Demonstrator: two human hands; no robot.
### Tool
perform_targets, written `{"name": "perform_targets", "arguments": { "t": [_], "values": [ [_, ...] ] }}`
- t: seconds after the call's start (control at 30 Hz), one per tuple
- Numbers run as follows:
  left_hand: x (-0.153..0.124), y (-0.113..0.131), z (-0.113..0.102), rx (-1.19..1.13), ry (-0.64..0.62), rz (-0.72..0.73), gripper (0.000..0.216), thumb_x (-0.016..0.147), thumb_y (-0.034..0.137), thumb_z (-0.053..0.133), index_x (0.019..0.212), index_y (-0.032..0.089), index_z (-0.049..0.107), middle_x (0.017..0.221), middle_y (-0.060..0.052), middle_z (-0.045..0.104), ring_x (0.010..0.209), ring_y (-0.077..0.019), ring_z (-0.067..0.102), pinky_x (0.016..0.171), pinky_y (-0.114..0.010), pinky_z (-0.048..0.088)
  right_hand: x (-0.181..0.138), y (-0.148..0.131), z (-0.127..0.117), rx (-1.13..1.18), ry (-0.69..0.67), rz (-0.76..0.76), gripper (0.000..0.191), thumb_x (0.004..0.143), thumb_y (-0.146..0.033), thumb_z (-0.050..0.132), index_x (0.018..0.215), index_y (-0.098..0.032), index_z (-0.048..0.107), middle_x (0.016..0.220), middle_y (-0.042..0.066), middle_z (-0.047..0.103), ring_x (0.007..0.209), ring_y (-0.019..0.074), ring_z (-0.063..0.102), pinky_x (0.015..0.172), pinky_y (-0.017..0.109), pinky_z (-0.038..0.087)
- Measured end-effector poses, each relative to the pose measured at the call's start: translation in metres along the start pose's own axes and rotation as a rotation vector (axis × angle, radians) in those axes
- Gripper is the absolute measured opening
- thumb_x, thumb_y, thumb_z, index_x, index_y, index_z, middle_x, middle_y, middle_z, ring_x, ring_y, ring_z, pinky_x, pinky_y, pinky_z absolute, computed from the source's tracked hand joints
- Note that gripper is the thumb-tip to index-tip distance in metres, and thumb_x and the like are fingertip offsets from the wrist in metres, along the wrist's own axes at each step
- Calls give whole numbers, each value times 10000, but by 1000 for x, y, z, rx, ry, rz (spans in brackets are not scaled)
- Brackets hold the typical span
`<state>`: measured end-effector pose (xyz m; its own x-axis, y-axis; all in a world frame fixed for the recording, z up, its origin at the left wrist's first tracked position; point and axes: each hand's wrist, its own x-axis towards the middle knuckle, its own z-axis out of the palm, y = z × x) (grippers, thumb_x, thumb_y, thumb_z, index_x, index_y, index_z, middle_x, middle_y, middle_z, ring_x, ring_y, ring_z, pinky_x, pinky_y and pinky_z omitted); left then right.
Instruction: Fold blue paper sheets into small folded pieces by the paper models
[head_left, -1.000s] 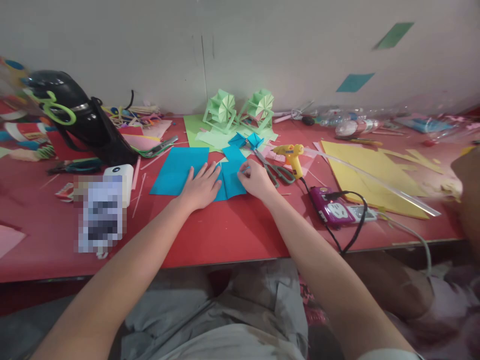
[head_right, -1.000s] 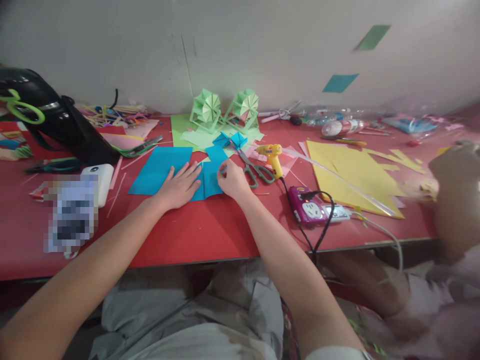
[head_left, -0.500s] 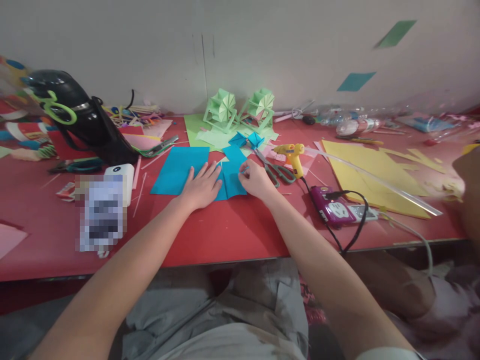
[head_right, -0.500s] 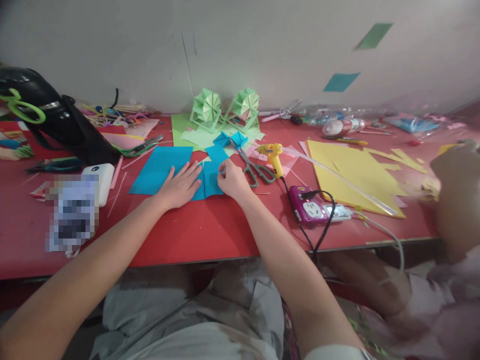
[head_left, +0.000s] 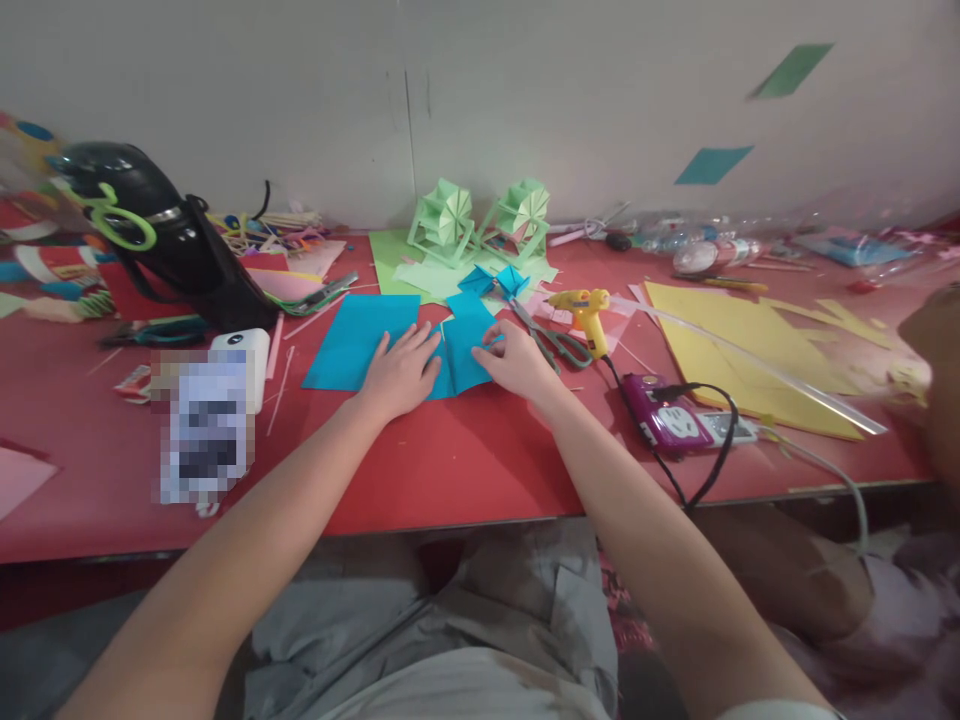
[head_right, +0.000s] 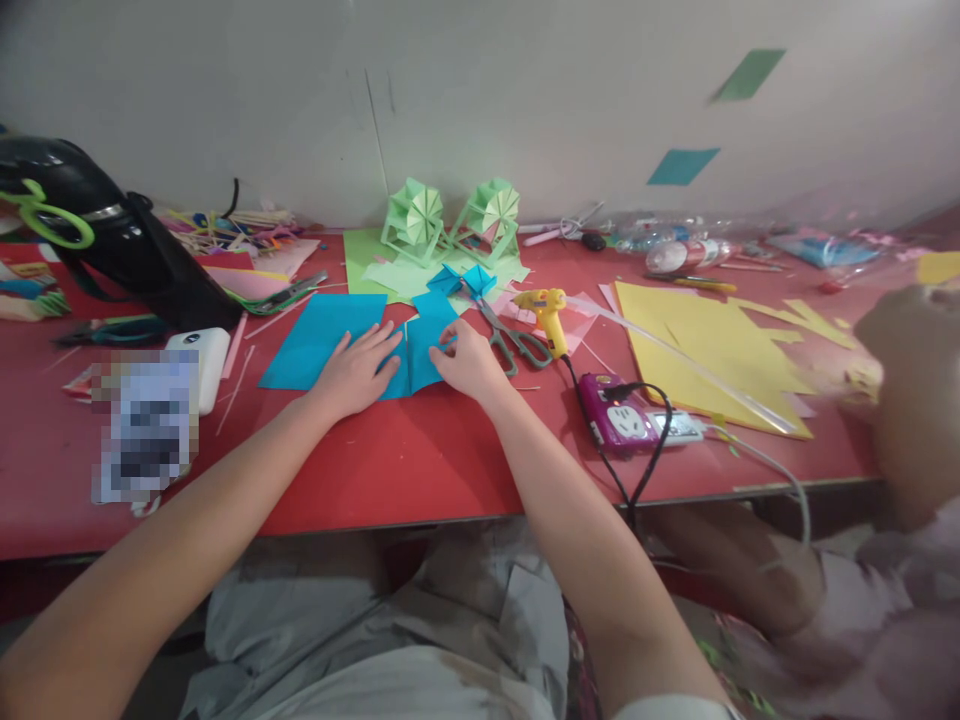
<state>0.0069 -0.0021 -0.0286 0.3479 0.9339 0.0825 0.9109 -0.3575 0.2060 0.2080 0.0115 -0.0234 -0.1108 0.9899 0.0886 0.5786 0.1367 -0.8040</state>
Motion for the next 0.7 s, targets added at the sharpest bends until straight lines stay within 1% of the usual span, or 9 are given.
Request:
{"name": "perform_targets", "arguments": {
  "t": [0.07, 0.1, 0.17, 0.27, 0.33, 0.47, 0.6, 0.7],
  "values": [
    [0, 0, -1, 4, 13, 11, 529, 1019, 361, 272, 1491, 200, 448, 1622, -45, 320, 1517, -248, 263, 1224, -557, 195, 1, 0, 0, 5, -7, 5, 163, 786, -278, 609, 845, -226, 467, 568, -55, 558, 543, 133, 508, 567, 257, 380],
    [0, -1, -1, 5, 4, 15, 532, 1022, 368, 263, 1493, 202, 444, 1622, -43, 321, 1518, -247, 261, 1225, -556, 194, 1, 0, 1, 2, -6, 7, 156, 785, -269, 606, 843, -226, 468, 568, -55, 556, 542, 133, 506, 567, 258, 381],
    [0, -1, -1, 11, -39, 19, 557, 1026, 395, 244, 1533, 206, 376, 1638, -39, 277, 1531, -251, 220, 1228, -576, 166, 1, 1, 1, -11, -4, 6, 146, 784, -262, 604, 844, -223, 477, 572, -52, 558, 547, 134, 508, 572, 259, 386],
    [0, -1, 0, 26, -110, 16, 605, 1027, 435, 208, 1589, 211, 232, 1666, -26, 163, 1552, -255, 122, 1228, -614, 95, 1, 2, 1, -43, -5, -3, 139, 782, -264, 610, 856, -215, 502, 585, -42, 567, 559, 138, 515, 580, 261, 392],
    [0, -1, 0, 32, -133, 12, 618, 1027, 443, 185, 1599, 211, 185, 1672, -18, 122, 1556, -251, 87, 1226, -624, 72, 1, 3, 1, -72, -4, -21, 126, 785, -258, 604, 864, -211, 518, 595, -36, 567, 567, 139, 515, 582, 261, 387],
    [1, -2, 0, 38, -140, 9, 618, 1026, 443, 169, 1601, 216, 181, 1673, -15, 111, 1557, -251, 79, 1224, -631, 61, -1, 2, 0, -133, -15, -54, 99, 784, -213, 586, 867, -205, 533, 612, -27, 567, 585, 138, 519, 601, 260, 384],
    [0, -1, 0, 37, -133, 9, 615, 1027, 442, 168, 1599, 219, 193, 1672, -13, 117, 1557, -251, 88, 1224, -628, 63, -2, 1, -2, -141, -29, -55, 98, 795, -188, 585, 870, -203, 524, 597, -34, 558, 575, 132, 521, 604, 257, 388],
    [0, -1, 1, 37, -122, 10, 610, 1027, 441, 174, 1601, 235, 186, 1672, -8, 127, 1556, -250, 94, 1226, -623, 69, -3, -1, -5, -121, -17, -54, 128, 816, -254, 622, 845, -207, 507, 573, -39, 556, 570, 134, 545, 592, 255, 403]
  ]
}}
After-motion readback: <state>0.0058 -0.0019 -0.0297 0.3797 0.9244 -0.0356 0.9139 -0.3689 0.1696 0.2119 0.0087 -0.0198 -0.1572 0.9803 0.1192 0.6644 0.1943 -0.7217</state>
